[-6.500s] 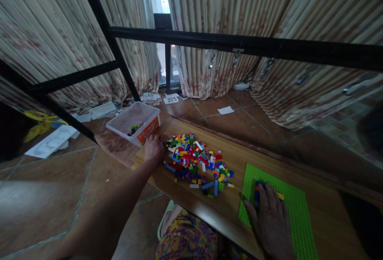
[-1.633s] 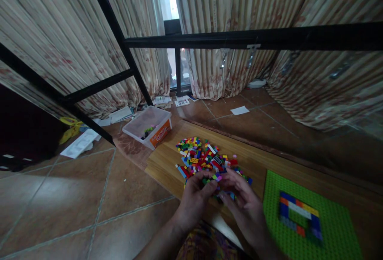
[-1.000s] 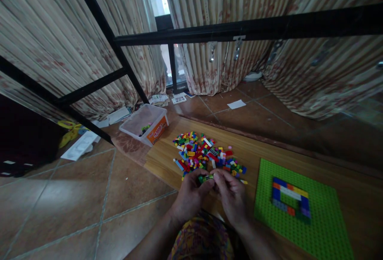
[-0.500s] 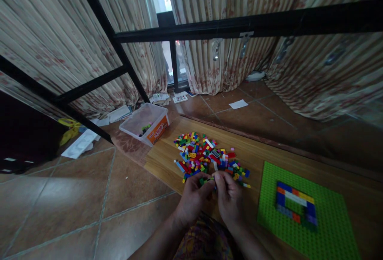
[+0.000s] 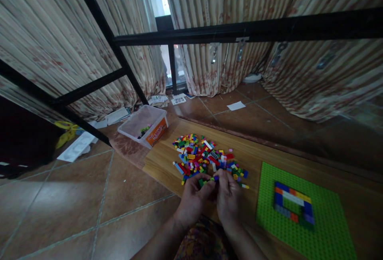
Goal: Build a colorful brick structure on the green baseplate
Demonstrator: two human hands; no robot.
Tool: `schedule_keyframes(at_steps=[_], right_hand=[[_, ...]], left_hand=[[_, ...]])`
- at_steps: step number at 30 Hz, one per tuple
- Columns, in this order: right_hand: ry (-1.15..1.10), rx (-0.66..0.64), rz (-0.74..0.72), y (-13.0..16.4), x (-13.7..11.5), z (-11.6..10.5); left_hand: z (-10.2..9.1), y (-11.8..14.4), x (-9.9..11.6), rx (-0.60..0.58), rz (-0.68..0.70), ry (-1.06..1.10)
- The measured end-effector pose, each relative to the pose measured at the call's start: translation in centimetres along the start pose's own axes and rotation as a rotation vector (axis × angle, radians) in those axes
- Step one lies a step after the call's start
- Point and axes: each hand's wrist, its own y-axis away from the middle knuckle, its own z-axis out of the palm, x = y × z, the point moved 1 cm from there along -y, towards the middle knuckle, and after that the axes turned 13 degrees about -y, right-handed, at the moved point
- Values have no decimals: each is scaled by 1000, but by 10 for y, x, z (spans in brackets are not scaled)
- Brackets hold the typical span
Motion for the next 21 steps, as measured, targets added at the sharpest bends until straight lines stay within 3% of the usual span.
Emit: schedule_keyframes(at_steps=[6,9,12,21], right_hand=[[-165,-80,133,-6,-3,-1],[-73,-147,23,-4,-6,0],[-61,-112,-27,-2,-6,1],[-403,7,268,-7,-7,3]], left_hand=[[-2,-2,5,25,55,-183],[-2,-3,6,59,105,-257],[1,-3,5,57,146,-270],[2,-8,1,7,169,-218]])
